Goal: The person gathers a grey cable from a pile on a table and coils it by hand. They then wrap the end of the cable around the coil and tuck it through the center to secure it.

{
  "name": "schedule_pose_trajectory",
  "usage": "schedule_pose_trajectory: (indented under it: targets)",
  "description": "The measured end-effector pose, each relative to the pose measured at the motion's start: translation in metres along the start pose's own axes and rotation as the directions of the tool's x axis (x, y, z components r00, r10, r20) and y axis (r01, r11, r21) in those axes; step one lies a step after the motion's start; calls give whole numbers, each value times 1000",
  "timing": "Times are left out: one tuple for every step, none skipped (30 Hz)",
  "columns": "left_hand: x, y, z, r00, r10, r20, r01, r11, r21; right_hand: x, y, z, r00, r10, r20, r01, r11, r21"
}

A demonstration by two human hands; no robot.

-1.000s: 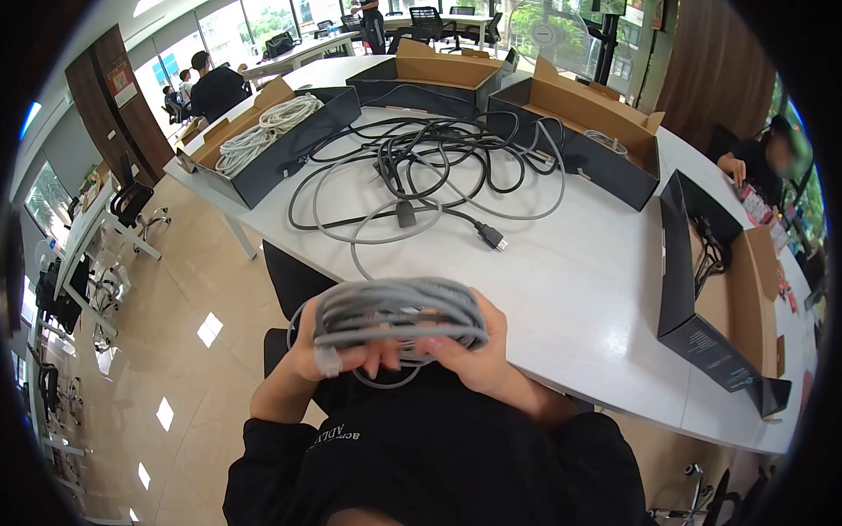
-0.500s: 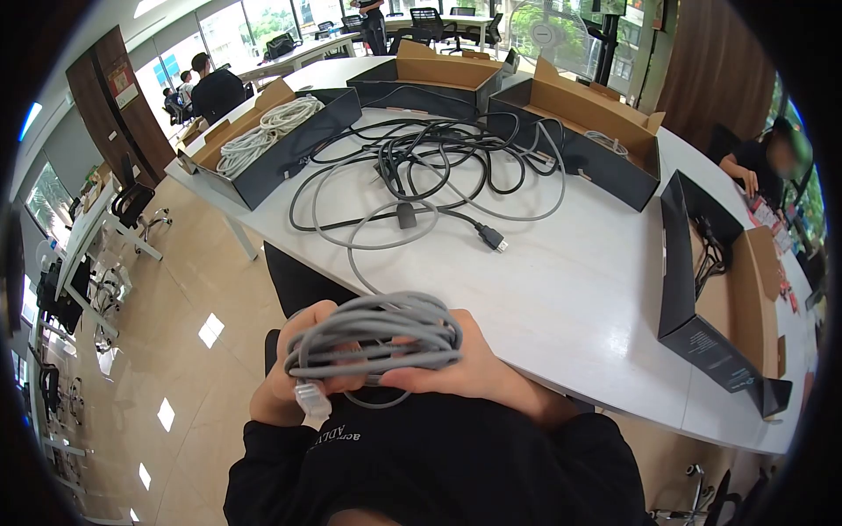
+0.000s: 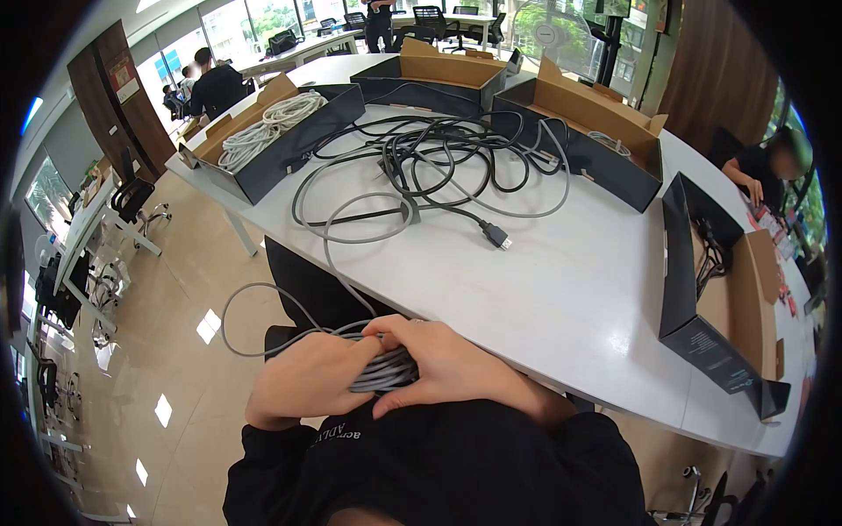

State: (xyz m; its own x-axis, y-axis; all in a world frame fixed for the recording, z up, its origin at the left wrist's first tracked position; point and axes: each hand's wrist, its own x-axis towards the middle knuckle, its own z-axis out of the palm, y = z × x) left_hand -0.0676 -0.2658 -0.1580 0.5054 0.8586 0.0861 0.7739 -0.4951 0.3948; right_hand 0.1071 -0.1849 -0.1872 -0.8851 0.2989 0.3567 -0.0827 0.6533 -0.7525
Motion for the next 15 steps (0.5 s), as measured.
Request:
schedule_pose_trajectory:
  targets:
    - [1,3,4,999,-22,-30,23,999,34,1,0,1,999,34,31,-34,999,-23]
    - [3,5,6,998,-32,-50,35,998,53,0,0,1,999,38,26,-37,999,-37]
    - [4,7,7,997,-50,-62,54,997,57,-1,2,3,999,41,20,-39,998,-54]
    - [4,9,8,995,-68,-75,73,995,61,-2,3,3,999,42,14,-40,997,-71]
    - [5,11,7,993,-86,-85,92,994,67,-3,5,4,999,46,3,-46,993,-106]
    - [5,12,6,991,-80,-110,87,994,64,-5,7,6,999,51,-9,-52,989,-139]
    - [5,14,5,988,-75,-132,84,995,62,-6,7,7,998,57,-21,-60,984,-170]
    - [5,15,3,985,-71,-155,81,995,59,-6,6,7,996,-22,-84,4,979,-204]
    - [5,16,0,976,2,-220,11,998,58,-5,4,6,984,-101,-144,65,969,-240]
    - [7,16,-5,956,75,-283,-60,996,62,-5,1,6,963,-181,-201,120,952,-280]
    - [7,18,-8,928,147,-343,-131,989,69,-6,1,5,950,-210,-232,134,943,-304]
    - [5,21,-11,908,91,-408,-94,996,14,-9,0,3,934,-240,-264,146,933,-330]
    - [2,24,-14,882,33,-469,-60,997,-42,-11,0,1,916,-271,-295,157,921,-357]
    - [1,25,-15,850,-28,-526,-29,995,-100,-13,-1,-1,907,-262,-329,138,925,-354]
    - [0,21,-15,828,-12,-561,-16,999,-46,-15,0,-2,884,-261,-388,147,943,-299]
